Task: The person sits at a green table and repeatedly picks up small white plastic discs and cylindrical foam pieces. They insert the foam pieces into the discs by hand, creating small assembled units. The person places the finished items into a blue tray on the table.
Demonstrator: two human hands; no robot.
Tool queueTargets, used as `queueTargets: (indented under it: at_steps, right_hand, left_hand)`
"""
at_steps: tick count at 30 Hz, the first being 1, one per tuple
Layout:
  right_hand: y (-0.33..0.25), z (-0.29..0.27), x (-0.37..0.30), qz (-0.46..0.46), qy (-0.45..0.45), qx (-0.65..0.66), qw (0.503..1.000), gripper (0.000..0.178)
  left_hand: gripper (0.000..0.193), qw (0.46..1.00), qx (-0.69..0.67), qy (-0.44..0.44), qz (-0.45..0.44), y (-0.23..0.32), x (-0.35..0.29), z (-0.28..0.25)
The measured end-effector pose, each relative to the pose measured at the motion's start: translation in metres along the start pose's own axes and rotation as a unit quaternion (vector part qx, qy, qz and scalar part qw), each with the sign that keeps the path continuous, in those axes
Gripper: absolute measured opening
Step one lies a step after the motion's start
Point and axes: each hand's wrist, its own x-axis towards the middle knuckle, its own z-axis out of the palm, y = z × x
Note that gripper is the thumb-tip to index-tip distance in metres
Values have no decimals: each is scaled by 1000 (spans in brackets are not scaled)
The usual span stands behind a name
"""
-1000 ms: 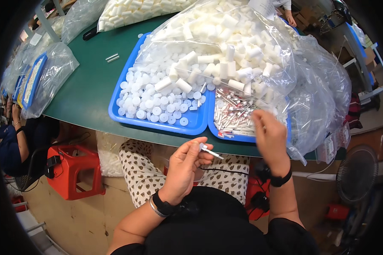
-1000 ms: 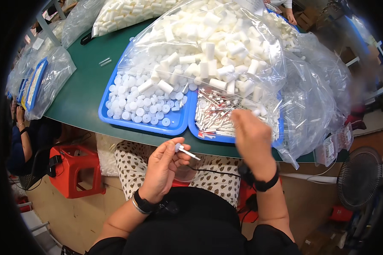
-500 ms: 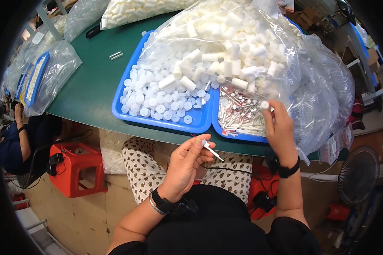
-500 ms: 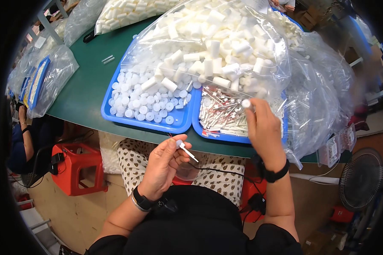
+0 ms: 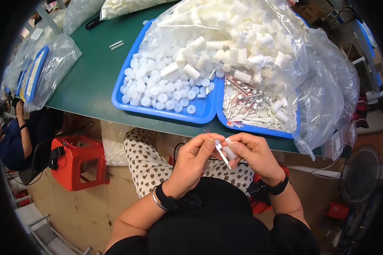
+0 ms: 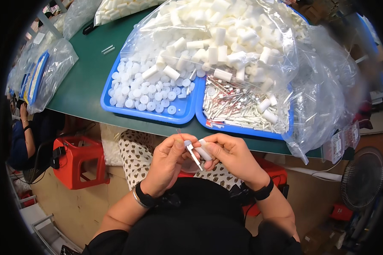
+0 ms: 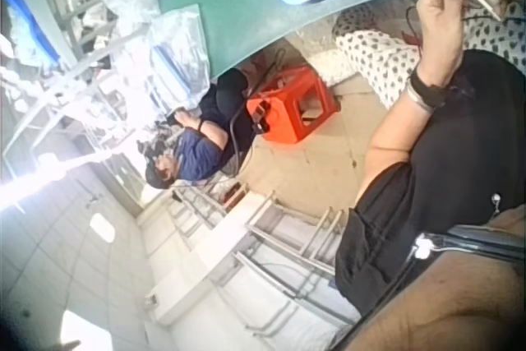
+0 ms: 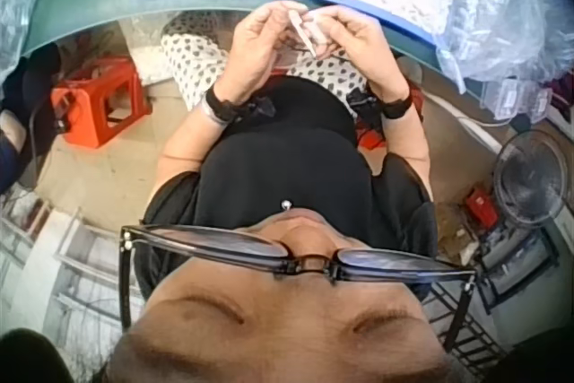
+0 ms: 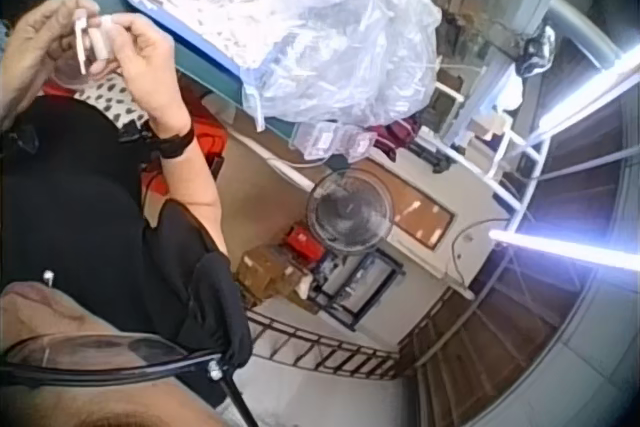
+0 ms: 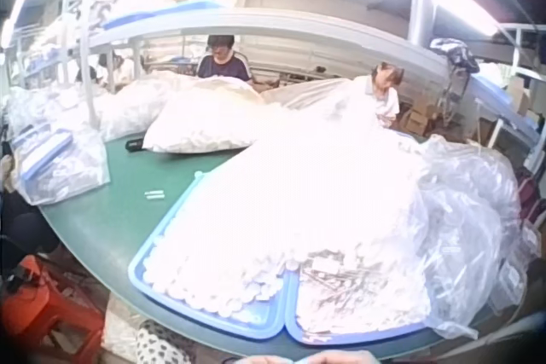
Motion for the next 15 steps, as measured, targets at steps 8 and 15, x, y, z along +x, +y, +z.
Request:
queueTargets:
  at_steps: [8, 15]
  right_hand:
    - [-2, 3, -1, 6, -15, -22, 1000, 14]
    - [-3, -3, -6, 11, -28, 44, 999, 17]
  left_hand:
    - [30, 996, 68, 27, -53, -5, 1, -5]
    - [36, 996, 60, 17, -61, -5, -1, 8]
